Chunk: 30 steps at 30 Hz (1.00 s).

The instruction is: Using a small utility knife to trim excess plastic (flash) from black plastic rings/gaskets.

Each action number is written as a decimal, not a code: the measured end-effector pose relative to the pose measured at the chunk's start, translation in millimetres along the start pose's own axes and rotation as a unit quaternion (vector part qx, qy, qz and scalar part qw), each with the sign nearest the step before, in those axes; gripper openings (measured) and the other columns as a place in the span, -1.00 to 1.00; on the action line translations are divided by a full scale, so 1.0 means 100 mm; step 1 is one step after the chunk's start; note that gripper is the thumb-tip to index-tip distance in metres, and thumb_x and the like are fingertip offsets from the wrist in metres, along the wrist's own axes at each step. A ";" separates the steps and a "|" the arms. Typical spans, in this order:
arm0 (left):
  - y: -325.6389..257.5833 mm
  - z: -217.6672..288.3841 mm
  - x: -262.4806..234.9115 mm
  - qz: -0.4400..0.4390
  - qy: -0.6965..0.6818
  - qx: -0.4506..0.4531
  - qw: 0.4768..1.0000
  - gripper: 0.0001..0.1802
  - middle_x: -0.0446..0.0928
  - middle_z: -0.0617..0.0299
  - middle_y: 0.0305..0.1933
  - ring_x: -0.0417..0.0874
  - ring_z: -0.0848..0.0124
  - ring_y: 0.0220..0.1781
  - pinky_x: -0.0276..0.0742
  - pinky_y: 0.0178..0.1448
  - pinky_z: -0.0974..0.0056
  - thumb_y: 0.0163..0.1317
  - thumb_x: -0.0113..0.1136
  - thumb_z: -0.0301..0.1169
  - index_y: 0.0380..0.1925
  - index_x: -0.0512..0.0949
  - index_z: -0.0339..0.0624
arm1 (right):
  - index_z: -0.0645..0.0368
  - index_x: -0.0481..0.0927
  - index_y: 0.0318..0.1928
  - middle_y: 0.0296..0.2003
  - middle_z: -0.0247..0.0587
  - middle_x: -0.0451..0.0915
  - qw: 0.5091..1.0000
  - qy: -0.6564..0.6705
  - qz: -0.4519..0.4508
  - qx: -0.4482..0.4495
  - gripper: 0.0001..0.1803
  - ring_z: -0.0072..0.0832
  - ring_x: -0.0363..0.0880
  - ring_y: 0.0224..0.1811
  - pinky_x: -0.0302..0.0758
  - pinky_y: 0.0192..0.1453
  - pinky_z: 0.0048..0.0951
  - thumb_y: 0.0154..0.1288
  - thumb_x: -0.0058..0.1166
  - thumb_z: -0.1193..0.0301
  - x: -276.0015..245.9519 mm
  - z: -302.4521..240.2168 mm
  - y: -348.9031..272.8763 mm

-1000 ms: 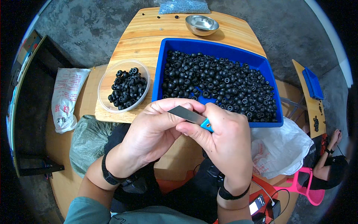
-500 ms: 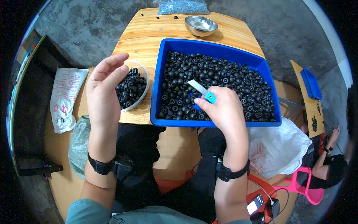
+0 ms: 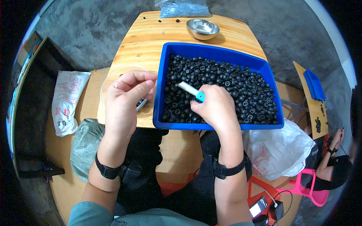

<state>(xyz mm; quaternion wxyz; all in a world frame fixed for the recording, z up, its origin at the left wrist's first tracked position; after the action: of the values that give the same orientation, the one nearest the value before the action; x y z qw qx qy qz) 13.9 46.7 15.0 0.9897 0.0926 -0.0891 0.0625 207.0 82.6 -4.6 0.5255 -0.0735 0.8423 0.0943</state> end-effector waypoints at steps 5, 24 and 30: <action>-0.13 -0.09 0.28 -0.134 -0.067 -0.150 0.977 -0.83 0.59 0.21 -0.32 0.58 0.53 -0.31 0.47 -0.26 0.48 0.21 0.10 -0.43 -0.26 0.55 -0.29 | 0.20 0.59 -0.35 -0.58 -0.22 0.58 0.945 0.319 0.053 -0.058 -0.77 -0.48 0.57 -0.53 0.46 -0.43 -0.47 -0.06 0.27 0.39 -0.36 -0.10 -0.28; -0.37 -0.09 0.55 -0.263 -0.351 -0.217 0.872 -0.78 0.59 0.14 -0.24 0.60 0.46 -0.20 0.49 -0.04 0.38 0.09 0.20 -0.56 -0.21 0.54 -0.31 | 0.18 0.41 -0.55 -0.62 -0.22 0.50 0.937 0.307 0.043 -0.164 -0.56 -0.45 0.46 -0.66 0.35 -0.57 -0.50 -0.15 0.41 0.19 -0.61 -0.33 -0.63; -0.40 -0.06 0.57 -0.256 -0.350 -0.212 0.876 -0.75 0.59 0.12 -0.21 0.60 0.45 -0.18 0.49 -0.02 0.38 0.06 0.21 -0.60 -0.20 0.55 -0.33 | 0.19 0.39 -0.56 -0.68 -0.11 0.41 0.933 0.321 0.023 -0.159 -0.53 -0.24 0.42 -0.69 0.30 -0.61 -0.39 -0.08 0.35 0.11 -0.55 -0.36 -0.63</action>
<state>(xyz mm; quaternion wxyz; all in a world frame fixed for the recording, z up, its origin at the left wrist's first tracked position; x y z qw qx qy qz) 75.7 15.1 12.7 0.8716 -0.0837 -0.4136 -0.2496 213.8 14.3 54.9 0.2060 -0.1627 0.9418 0.2102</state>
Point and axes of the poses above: each hand's wrist, its own y-axis towards the middle knuckle, its own x-axis out of the palm, z = x × y, the point moved 4 cm from there along y, towards the middle knuckle
